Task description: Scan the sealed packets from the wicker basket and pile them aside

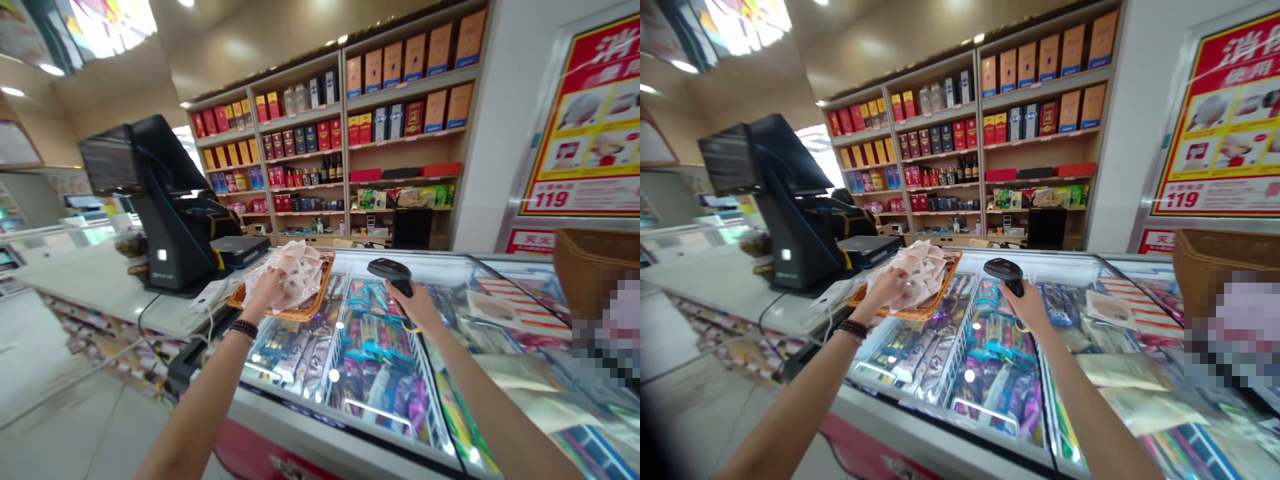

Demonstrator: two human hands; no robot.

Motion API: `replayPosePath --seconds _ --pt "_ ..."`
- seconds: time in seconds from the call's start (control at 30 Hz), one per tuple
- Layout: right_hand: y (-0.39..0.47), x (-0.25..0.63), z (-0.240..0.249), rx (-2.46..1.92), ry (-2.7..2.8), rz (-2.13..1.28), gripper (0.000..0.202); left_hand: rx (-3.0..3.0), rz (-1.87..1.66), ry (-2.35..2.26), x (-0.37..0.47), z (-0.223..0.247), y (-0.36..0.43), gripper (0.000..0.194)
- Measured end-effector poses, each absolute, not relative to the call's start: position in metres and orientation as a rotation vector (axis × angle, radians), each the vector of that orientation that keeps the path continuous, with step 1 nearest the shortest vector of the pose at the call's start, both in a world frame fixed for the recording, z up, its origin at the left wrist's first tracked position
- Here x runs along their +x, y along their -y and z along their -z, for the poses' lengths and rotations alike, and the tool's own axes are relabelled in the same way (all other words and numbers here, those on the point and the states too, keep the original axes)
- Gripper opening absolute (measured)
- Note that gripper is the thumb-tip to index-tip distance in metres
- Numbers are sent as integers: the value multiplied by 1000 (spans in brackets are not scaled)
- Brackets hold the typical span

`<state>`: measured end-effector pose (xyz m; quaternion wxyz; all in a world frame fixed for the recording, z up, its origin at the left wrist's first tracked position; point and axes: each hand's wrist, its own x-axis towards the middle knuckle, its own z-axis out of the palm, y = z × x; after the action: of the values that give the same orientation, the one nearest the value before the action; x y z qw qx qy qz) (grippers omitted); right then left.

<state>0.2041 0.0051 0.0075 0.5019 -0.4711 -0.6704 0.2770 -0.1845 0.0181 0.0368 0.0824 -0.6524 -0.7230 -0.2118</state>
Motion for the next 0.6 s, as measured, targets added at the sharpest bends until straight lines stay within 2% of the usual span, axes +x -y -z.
replayPosePath --seconds 0.1,0.23,0.43,0.53,0.6 --pt "-6 185 5 -1155 1655 -700 42 -1899 499 2308 -187 -31 -11 58" --pt "-2 176 17 -1241 1765 -636 35 -1862 572 2367 -170 -34 -4 35" --pt "8 178 18 -1193 1785 -687 37 -1929 1399 2055 -120 -32 -8 18" --pt "12 182 18 -1150 1713 -755 40 -2018 1845 1865 -79 -11 -21 13" --pt "13 185 20 -1139 1667 -783 42 -2058 2024 1804 -49 8 -30 12"
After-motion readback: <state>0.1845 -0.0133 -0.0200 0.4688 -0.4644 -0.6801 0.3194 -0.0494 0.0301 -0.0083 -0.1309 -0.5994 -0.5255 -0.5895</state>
